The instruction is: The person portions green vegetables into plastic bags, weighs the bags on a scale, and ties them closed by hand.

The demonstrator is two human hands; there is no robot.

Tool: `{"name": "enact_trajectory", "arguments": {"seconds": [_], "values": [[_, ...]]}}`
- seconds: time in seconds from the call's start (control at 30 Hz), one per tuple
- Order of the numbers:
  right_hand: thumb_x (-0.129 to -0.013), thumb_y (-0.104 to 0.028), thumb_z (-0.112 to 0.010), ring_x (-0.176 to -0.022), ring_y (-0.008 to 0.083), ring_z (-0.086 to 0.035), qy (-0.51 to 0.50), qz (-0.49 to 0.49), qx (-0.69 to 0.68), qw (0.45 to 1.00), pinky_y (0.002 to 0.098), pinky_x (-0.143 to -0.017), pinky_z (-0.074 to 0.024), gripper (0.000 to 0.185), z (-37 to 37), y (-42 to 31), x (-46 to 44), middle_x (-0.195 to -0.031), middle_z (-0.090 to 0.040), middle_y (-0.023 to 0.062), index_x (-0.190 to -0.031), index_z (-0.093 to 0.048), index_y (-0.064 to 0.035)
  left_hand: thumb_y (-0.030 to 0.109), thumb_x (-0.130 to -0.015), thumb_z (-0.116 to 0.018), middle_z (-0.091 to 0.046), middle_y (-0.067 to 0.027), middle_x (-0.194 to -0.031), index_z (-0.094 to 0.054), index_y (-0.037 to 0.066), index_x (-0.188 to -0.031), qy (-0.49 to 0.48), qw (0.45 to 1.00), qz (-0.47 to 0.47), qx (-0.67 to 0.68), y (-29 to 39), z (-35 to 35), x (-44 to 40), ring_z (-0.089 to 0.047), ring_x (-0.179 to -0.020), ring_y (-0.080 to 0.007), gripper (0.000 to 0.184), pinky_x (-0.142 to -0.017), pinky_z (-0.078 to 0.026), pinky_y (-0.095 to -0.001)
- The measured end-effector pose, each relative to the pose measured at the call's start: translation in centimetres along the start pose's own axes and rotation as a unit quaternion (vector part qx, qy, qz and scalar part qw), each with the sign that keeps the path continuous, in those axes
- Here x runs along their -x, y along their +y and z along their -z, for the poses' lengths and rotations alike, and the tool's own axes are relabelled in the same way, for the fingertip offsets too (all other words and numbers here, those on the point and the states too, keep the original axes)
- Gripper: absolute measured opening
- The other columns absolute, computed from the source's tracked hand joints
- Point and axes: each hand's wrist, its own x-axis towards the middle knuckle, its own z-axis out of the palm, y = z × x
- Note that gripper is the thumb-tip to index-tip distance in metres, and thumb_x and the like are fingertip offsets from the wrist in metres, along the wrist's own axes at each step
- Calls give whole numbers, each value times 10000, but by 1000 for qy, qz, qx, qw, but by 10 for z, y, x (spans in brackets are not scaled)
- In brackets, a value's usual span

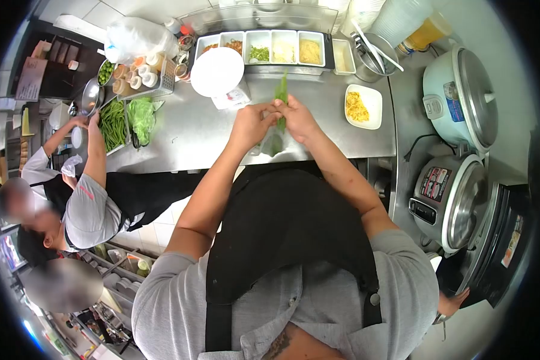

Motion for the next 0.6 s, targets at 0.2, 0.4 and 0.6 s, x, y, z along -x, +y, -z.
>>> {"name": "enact_trajectory", "arguments": {"seconds": [0.2, 0.4, 0.6], "values": [[-1066, -169, -510, -658, 106, -522, 80, -5, 87, 993, 284, -616, -486, 139, 28, -8, 22, -830, -553, 18, -1108, -553, -44, 234, -874, -787, -663, -76, -696, -732, -11, -915, -182, 983, 14, -6, -59, 2, -24, -588, -614, -140, 254, -591, -480, -326], [-1065, -168, -499, -661, 89, -491, -44, 62, 130, 989, 260, -621, -458, 151, -13, -34, 94, -800, -506, -1, -1107, -565, -39, 234, -884, -776, -644, -75, -679, -677, -15, -848, -125, 973, 14, 193, -55, -19, -32, -580, -628, -133, 271, -594, -472, -313], [-1017, -209, -549, -780, 294, -630, 3, 35, 479, 877, 410, -751, -505, 203, 27, 0, 102, -843, -622, 136, -1079, -536, -17, 101, -891, -712, -660, -45, -730, -697, -23, -967, -236, 970, -14, 59, -38, -10, -26, -617, -668, -93, 147, -654, -500, -256]]}}
